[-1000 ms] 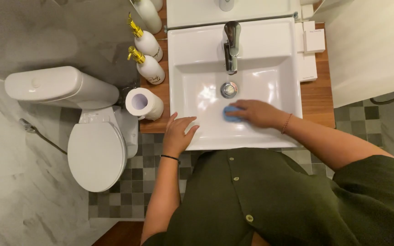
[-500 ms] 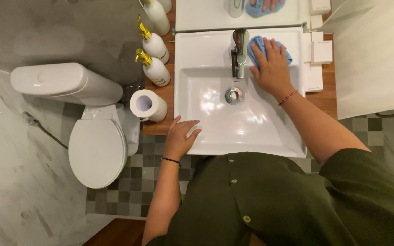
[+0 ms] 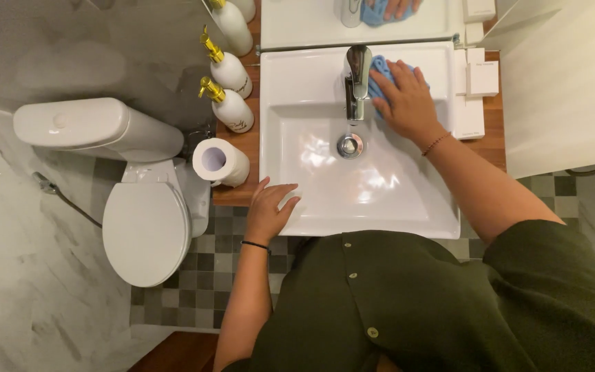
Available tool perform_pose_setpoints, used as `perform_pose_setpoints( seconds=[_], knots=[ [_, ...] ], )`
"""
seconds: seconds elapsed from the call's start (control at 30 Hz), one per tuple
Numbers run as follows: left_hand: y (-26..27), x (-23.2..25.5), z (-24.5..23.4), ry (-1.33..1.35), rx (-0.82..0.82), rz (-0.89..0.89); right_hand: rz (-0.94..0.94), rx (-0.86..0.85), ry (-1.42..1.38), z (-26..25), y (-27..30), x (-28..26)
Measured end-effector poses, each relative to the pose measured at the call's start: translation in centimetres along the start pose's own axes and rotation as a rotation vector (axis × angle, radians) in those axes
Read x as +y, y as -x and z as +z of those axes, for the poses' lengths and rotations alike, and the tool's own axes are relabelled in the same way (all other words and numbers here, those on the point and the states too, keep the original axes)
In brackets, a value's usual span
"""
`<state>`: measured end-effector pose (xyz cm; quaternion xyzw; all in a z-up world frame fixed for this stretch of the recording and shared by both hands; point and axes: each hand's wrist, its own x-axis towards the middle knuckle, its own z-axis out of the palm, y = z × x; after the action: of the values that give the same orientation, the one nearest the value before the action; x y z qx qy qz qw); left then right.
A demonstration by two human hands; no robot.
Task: The person wipes the toilet tank lid and then the sink basin, faucet, and countertop using a blue cloth. They temporarily move a soap dispenser and a roll of toilet paper into the sink to clean the countertop underneath, then return them to their original positions.
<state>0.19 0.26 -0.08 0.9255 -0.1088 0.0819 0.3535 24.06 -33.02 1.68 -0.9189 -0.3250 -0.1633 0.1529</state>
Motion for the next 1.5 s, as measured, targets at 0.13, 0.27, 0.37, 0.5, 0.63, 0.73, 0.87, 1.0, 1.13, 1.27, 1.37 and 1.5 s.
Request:
perform_pose_setpoints(
  seconds=[0.13,0.27,0.37,0.5,0.63,0.73,0.87,1.0,1.13,1.27,1.37,1.5],
  knots=[
    [0.0,0.4,-0.1,-0.007,-0.012,-0.003,-0.008,0.081,0.005,-0.1,-1.1,3.4],
    [-0.1,0.4,-0.3,-0.005,-0.022,-0.025,0.134,0.067,-0.005,0.8,-1.0,1.3],
    [-0.2,0.2,-0.2,-0.006,-0.031,-0.039,0.042,-0.004,-0.014,-0.1,-0.4,0.1],
    [-0.2,0.6,-0.4,-0.003,-0.052,-0.068,0.086,0.011,-0.043,0.0,-0.9,3.7],
    [-0.1,0.7,-0.5,-0.006,-0.033,-0.043,0.202,0.077,0.015,0.5,-0.9,2.1],
    [-0.4,0.9,-0.7,0.002,-0.018,-0.011,0.138,-0.032,-0.017,-0.3,0.0,-0.1],
    [-0.5,0.9,-0.4,-0.007,-0.019,-0.019,0.003,-0.023,0.032,-1.8,0.0,2.6],
    [-0.1,0.6,-0.4,-0.015,-0.018,-0.012,0.241,0.062,-0.008,-0.5,-0.9,3.6],
    [-0.4,0.8,-0.7,0.006,-0.016,-0.011,0.204,0.012,-0.022,-0.6,1.2,-0.1],
    [0.0,0.6,-0.2,-0.012,-0.023,0.000,-0.076,0.028,0.021,-0.4,4.0,-1.4],
    [0.4,-0.4,0.6,-0.027,-0.004,-0.024,-0.206,0.080,0.090,3.2,4.6,-2.4],
    [0.8,-1.0,1.5,0.044,0.081,-0.004,-0.168,0.070,0.006,8.3,6.6,-7.0]
  ],
)
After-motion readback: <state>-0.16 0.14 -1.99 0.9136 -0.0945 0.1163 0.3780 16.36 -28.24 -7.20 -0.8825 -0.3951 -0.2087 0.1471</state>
